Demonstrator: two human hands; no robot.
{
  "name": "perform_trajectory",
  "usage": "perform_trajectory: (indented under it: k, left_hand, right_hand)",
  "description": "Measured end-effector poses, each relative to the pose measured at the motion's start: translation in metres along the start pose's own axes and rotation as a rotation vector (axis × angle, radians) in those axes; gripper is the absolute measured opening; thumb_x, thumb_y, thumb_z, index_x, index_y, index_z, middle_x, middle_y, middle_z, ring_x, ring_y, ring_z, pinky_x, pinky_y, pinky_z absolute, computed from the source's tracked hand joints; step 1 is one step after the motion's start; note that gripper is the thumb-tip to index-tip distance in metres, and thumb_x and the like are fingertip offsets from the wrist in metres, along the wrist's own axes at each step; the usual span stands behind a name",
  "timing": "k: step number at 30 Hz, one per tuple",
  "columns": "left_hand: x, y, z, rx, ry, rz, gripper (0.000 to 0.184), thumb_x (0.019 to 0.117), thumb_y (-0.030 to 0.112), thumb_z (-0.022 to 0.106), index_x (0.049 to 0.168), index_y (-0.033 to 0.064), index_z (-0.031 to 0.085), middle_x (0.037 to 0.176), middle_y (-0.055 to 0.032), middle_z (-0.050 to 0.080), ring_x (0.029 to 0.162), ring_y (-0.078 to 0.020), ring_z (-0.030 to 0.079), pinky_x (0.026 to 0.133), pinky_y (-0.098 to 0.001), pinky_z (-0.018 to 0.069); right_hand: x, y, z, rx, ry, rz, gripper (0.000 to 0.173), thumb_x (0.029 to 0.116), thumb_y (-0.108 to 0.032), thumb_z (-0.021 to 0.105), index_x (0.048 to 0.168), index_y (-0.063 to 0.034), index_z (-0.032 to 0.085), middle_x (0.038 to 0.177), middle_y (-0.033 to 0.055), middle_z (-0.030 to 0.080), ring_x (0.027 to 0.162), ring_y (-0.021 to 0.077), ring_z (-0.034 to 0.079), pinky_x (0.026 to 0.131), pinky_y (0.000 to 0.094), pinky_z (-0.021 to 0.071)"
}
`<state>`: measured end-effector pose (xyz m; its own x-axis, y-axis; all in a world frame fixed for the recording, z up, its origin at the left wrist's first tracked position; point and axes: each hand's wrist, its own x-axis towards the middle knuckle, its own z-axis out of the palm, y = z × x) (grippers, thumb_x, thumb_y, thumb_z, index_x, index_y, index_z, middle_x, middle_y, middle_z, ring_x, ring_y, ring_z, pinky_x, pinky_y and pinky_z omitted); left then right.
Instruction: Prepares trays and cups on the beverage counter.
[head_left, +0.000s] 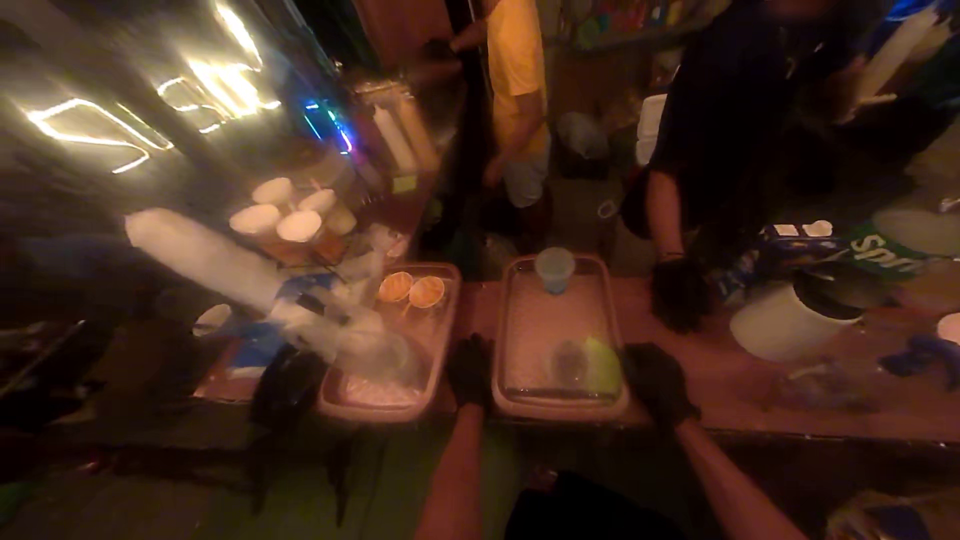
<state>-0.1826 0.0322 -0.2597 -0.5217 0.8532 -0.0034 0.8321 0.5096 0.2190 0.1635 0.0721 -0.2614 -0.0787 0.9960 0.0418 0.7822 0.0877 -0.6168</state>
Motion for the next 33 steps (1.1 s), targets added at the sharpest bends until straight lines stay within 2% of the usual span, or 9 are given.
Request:
perform_trajectory:
  k: [6,9,13,18,21,24,27,30,33]
  left_hand:
    - [-0.002,-0.002,0.005,0.023,0.008,0.021,0.058,0.1049,0.055,0.043,0.142,0.0134,0.059,0.135,-0.0186,0.062,0.122,-0.0363,0.063,0.101,-0.0551,0.0504]
    - [-0.005,-0.006,0.014,0.038,0.065,0.042,0.058,0.1043,0.056,0.041,0.141,0.0155,0.06,0.132,-0.0165,0.064,0.122,-0.0339,0.062,0.102,-0.0539,0.0501]
    - [-0.008,-0.002,0.004,0.045,0.047,0.059,0.055,0.105,0.052,0.045,0.139,0.0119,0.061,0.131,-0.0192,0.064,0.12,-0.0366,0.063,0.1,-0.0549,0.0512]
    - [-0.006,-0.002,0.011,-0.008,0.107,0.035,0.051,0.1051,0.05,0.044,0.136,0.0167,0.065,0.132,-0.0163,0.065,0.124,-0.0356,0.061,0.106,-0.0547,0.047]
    - [-0.013,0.008,-0.008,-0.023,0.042,0.062,0.052,0.1059,0.046,0.048,0.14,0.0092,0.061,0.136,-0.0225,0.062,0.127,-0.0405,0.058,0.107,-0.0579,0.0457]
    - [-0.013,0.007,-0.003,-0.016,0.05,0.093,0.053,0.1059,0.048,0.048,0.139,0.0077,0.061,0.135,-0.0254,0.061,0.127,-0.0434,0.058,0.105,-0.0605,0.0461]
    - [-0.01,0.001,0.004,-0.013,0.088,0.099,0.053,0.106,0.048,0.047,0.138,0.0087,0.061,0.133,-0.0247,0.062,0.125,-0.0429,0.059,0.103,-0.0606,0.0475]
    - [-0.006,-0.004,0.013,-0.007,0.1,0.102,0.051,0.1054,0.049,0.048,0.137,0.0105,0.062,0.129,-0.023,0.064,0.122,-0.0412,0.061,0.101,-0.0594,0.0493]
    - [-0.001,-0.008,0.019,-0.01,0.057,0.098,0.053,0.1061,0.049,0.047,0.14,0.0099,0.06,0.134,-0.0237,0.061,0.124,-0.042,0.06,0.101,-0.0599,0.0493]
  right_hand:
    - [-0.002,0.009,0.006,0.02,0.039,-0.023,0.04,0.0972,-0.049,0.058,0.111,-0.0175,0.077,0.103,0.0034,0.075,0.094,0.0197,0.071,0.084,0.0458,0.0593]
    - [-0.005,0.013,0.006,0.027,0.041,-0.037,0.041,0.0975,-0.05,0.059,0.113,-0.0173,0.077,0.106,0.0032,0.075,0.097,0.019,0.071,0.087,0.0455,0.059]
    - [-0.008,0.011,0.006,0.068,0.078,-0.043,0.037,0.0961,-0.048,0.062,0.109,-0.0164,0.077,0.1,0.0028,0.074,0.091,0.0176,0.071,0.082,0.044,0.0598]
    - [-0.006,0.008,0.004,0.057,0.055,-0.012,0.04,0.0978,-0.053,0.059,0.112,-0.0204,0.077,0.105,-0.001,0.074,0.096,0.0132,0.07,0.088,0.0397,0.0589]
    - [-0.007,0.009,0.003,0.069,0.071,-0.021,0.04,0.0986,-0.052,0.058,0.119,-0.0213,0.075,0.111,-0.0011,0.074,0.101,0.0122,0.07,0.091,0.0382,0.0581]
    - [-0.007,0.009,0.0,0.12,0.078,0.006,0.046,0.0981,-0.052,0.059,0.132,-0.0219,0.068,0.113,0.0005,0.073,0.099,0.0121,0.07,0.087,0.037,0.0593]
    - [-0.005,0.01,0.002,0.084,0.063,0.017,0.051,0.0982,-0.054,0.056,0.137,-0.0229,0.065,0.113,0.0014,0.073,0.097,0.0141,0.069,0.087,0.039,0.0583]
    - [-0.006,0.009,0.001,0.059,0.064,0.002,0.048,0.0986,-0.055,0.056,0.132,-0.0231,0.068,0.113,0.0009,0.073,0.097,0.0143,0.069,0.087,0.0393,0.0578]
    - [-0.008,0.012,0.004,0.085,0.096,-0.021,0.045,0.0977,-0.054,0.058,0.127,-0.0223,0.072,0.111,0.001,0.073,0.099,0.0149,0.069,0.089,0.0395,0.0575]
